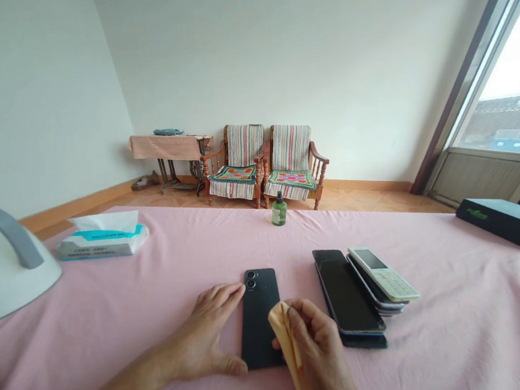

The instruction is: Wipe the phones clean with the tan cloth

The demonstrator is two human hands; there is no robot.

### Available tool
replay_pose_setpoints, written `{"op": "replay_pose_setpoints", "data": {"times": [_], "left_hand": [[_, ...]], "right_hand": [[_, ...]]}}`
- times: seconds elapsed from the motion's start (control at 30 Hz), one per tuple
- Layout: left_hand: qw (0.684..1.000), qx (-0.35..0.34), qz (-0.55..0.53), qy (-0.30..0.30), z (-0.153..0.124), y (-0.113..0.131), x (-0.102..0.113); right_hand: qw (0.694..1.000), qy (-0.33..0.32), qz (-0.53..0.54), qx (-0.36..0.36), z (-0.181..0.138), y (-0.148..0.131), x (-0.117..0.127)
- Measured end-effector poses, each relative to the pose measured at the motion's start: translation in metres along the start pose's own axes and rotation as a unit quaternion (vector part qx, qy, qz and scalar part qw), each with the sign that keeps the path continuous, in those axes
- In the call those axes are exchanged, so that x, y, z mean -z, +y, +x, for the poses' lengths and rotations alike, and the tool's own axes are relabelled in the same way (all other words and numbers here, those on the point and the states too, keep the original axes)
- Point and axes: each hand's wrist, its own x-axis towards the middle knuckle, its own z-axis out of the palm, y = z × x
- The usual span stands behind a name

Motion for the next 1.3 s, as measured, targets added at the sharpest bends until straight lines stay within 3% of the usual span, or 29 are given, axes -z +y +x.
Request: {"op": "replay_pose_setpoints", "data": {"times": [0.1,0.3,0.43,0.53,0.6,0.67,0.87,1.1,1.3], "left_hand": [[1.000,-0.005,-0.007,0.004,0.000,-0.002,-0.001],[1.000,-0.003,-0.007,0.007,-0.001,-0.002,-0.002],[1.000,-0.006,-0.006,0.006,0.000,-0.003,-0.004],[1.000,0.000,-0.001,0.005,0.000,-0.003,-0.004],[1.000,0.006,0.003,0.002,0.000,-0.001,-0.003],[1.000,0.010,0.005,0.000,0.000,-0.001,-0.002],[1.000,-0.001,0.005,-0.003,0.000,-0.002,-0.002],[1.000,-0.019,-0.004,0.019,-0.001,-0.005,-0.005],[1.000,-0.017,-0.009,0.016,-0.001,-0.004,-0.005]], "right_hand": [[0.997,0.040,-0.008,0.072,0.004,0.004,0.002],[0.984,0.047,-0.095,0.145,0.008,0.015,0.006],[0.936,0.066,-0.220,0.267,0.007,0.021,0.007],[0.901,0.010,-0.307,0.306,0.005,0.023,0.005],[0.878,-0.039,-0.366,0.307,0.005,0.024,0.004],[0.864,-0.047,-0.397,0.305,0.005,0.024,0.004],[0.886,0.029,-0.376,0.269,0.009,0.024,0.008],[0.896,-0.019,-0.387,0.216,0.008,0.024,0.008],[0.897,-0.014,-0.380,0.226,0.007,0.023,0.007]]}}
